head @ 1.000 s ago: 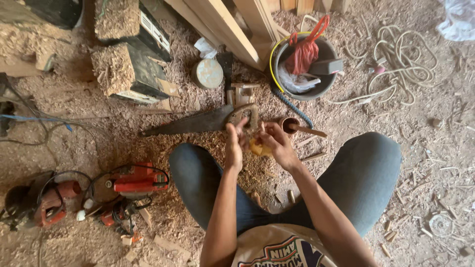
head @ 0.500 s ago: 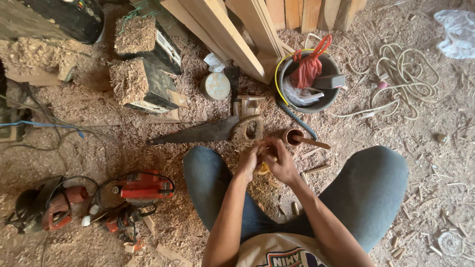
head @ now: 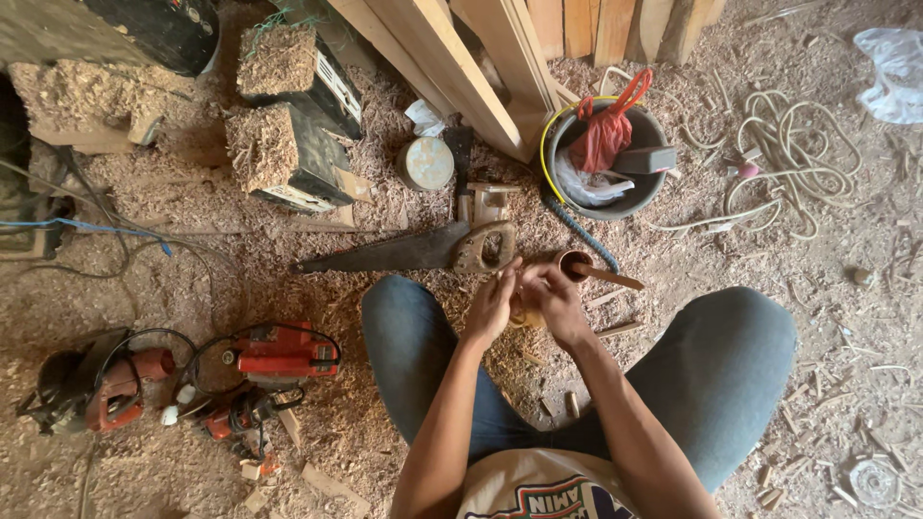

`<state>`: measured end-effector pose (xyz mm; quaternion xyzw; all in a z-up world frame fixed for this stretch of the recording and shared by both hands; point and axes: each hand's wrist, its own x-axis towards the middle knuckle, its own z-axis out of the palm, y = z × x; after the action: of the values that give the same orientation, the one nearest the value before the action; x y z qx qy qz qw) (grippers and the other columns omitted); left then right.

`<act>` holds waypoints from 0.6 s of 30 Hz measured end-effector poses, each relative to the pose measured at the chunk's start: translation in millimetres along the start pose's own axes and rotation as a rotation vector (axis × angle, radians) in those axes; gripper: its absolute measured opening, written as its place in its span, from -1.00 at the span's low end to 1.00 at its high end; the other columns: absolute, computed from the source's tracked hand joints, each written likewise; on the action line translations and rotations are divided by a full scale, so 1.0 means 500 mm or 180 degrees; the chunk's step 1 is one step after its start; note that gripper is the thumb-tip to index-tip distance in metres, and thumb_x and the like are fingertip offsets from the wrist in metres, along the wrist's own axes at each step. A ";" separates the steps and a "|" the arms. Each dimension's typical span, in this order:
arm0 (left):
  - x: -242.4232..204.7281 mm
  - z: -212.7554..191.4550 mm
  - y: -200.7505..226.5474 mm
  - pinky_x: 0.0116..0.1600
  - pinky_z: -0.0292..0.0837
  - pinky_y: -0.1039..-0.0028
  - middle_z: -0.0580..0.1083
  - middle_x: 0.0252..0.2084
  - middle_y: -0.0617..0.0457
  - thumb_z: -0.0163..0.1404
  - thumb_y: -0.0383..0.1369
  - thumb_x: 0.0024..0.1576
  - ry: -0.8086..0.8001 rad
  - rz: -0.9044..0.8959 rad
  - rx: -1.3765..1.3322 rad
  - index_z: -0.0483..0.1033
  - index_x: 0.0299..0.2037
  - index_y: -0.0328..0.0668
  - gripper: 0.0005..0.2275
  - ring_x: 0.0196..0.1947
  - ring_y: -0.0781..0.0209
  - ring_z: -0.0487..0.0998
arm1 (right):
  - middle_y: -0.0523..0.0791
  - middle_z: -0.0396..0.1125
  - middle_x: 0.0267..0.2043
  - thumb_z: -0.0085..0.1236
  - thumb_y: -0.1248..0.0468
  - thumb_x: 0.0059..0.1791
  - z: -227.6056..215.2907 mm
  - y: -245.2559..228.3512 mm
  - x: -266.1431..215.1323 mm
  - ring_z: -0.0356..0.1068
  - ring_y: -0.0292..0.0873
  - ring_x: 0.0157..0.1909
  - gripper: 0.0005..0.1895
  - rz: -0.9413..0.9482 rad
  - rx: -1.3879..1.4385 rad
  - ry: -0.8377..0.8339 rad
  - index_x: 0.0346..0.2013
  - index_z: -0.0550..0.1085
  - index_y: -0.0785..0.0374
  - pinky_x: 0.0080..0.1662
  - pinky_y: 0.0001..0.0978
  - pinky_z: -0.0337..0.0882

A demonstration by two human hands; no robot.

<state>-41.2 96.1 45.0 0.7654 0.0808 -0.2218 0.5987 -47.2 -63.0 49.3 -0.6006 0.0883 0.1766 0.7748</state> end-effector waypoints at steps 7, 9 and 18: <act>-0.005 0.018 -0.033 -0.04 0.58 0.36 0.61 -0.09 -0.14 -0.08 -0.39 0.35 0.0551 0.1586 0.1216 0.37 0.37 -0.11 -0.63 -0.17 0.13 0.65 | -0.06 0.48 -0.21 -0.03 0.30 0.13 0.018 0.002 0.007 0.48 -0.11 -0.30 -0.73 0.0675 -0.1076 0.0616 0.10 0.47 0.29 -0.20 -0.14 0.59; -0.002 0.004 -0.043 -0.02 0.56 0.29 0.60 -0.09 -0.16 -0.03 -0.44 0.31 0.0695 0.1918 0.1527 0.40 0.33 -0.16 -0.64 -0.13 0.06 0.63 | 0.01 0.50 -0.23 -0.03 0.32 0.15 0.010 0.007 -0.006 0.46 -0.06 -0.32 -0.69 0.0419 -0.1309 0.0085 0.15 0.52 0.31 -0.24 -0.16 0.56; -0.006 -0.040 0.001 -0.05 0.63 0.25 0.61 -0.09 -0.22 -0.01 -0.50 0.26 0.0294 0.1615 0.1491 0.54 0.14 -0.28 -0.74 -0.19 0.00 0.69 | 0.08 0.46 0.06 0.07 0.34 0.05 0.048 0.005 -0.012 0.62 -0.02 -0.20 -0.51 0.0055 -0.2218 0.0391 0.28 0.29 0.31 -0.26 -0.25 0.66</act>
<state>-38.6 115.2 50.6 0.8870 -0.1381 -0.0436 0.4386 -55.5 -40.4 55.4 -0.8376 0.0743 0.1663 0.5150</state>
